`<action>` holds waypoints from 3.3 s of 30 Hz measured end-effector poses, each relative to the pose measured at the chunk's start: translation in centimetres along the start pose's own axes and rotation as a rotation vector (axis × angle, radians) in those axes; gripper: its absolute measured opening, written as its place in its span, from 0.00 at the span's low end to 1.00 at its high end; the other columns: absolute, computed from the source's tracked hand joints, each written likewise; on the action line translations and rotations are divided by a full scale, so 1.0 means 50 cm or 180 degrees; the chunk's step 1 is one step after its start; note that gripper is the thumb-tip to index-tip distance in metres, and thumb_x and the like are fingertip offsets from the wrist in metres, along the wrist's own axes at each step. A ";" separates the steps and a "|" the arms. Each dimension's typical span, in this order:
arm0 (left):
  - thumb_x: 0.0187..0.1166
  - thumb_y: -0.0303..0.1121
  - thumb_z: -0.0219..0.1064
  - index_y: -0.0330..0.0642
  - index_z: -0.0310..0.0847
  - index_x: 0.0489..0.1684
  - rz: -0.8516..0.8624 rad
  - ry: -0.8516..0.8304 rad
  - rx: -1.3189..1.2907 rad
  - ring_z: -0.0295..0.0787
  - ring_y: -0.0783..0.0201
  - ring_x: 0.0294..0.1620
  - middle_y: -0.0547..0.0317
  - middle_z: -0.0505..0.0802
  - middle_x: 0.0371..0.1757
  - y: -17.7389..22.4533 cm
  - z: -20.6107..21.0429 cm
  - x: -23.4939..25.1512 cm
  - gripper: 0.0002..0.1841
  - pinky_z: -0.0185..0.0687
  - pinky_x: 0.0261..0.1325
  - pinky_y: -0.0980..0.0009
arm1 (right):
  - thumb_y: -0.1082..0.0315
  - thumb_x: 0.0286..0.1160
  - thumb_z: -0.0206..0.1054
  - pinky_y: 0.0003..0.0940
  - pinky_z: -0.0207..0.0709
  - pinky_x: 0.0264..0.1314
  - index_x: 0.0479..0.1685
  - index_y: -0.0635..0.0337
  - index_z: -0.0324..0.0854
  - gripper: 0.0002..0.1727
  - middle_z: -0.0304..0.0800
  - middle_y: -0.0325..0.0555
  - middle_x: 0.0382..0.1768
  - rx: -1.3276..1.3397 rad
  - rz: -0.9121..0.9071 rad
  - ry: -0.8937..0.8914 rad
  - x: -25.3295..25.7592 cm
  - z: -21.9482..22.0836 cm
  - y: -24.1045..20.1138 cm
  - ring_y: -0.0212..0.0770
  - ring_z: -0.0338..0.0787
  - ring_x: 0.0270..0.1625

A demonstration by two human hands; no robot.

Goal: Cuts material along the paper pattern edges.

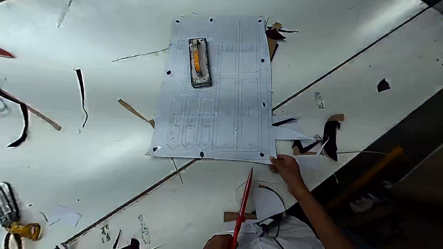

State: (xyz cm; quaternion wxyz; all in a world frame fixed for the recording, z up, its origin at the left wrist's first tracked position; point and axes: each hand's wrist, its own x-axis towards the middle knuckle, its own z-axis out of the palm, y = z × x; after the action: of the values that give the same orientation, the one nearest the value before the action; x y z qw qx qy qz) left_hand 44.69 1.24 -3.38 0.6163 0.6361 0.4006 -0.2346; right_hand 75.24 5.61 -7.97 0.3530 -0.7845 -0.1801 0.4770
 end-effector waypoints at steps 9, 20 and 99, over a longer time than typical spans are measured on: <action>0.76 0.44 0.70 0.34 0.87 0.56 -0.0700 0.0127 -0.0027 0.92 0.40 0.55 0.40 0.94 0.49 0.173 0.034 0.112 0.21 0.82 0.59 0.35 | 0.70 0.85 0.65 0.31 0.89 0.38 0.50 0.70 0.82 0.09 0.91 0.48 0.34 0.0577 0.0200 -0.0778 0.045 -0.053 -0.004 0.35 0.92 0.30; 0.76 0.40 0.70 0.35 0.87 0.58 -0.1459 0.0676 -0.0536 0.91 0.41 0.56 0.41 0.94 0.51 0.297 0.092 0.173 0.20 0.82 0.58 0.38 | 0.75 0.83 0.64 0.29 0.89 0.36 0.45 0.64 0.84 0.04 0.92 0.44 0.32 0.0295 0.0357 -0.1555 0.080 -0.097 -0.017 0.33 0.92 0.29; 0.76 0.31 0.71 0.35 0.87 0.44 -0.0990 0.0611 -0.0715 0.90 0.44 0.50 0.44 0.92 0.41 0.274 0.030 0.217 0.08 0.81 0.55 0.44 | 0.74 0.84 0.64 0.23 0.86 0.36 0.36 0.60 0.85 0.08 0.90 0.37 0.27 0.0092 0.0054 -0.1057 0.095 -0.080 -0.037 0.28 0.89 0.28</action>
State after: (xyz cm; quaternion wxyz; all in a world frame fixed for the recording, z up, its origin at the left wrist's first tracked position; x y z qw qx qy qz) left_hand 62.11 3.26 -3.98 0.5987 0.5134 0.5744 -0.2190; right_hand 81.12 8.28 -8.38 0.3256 -0.6913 -0.2224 0.6056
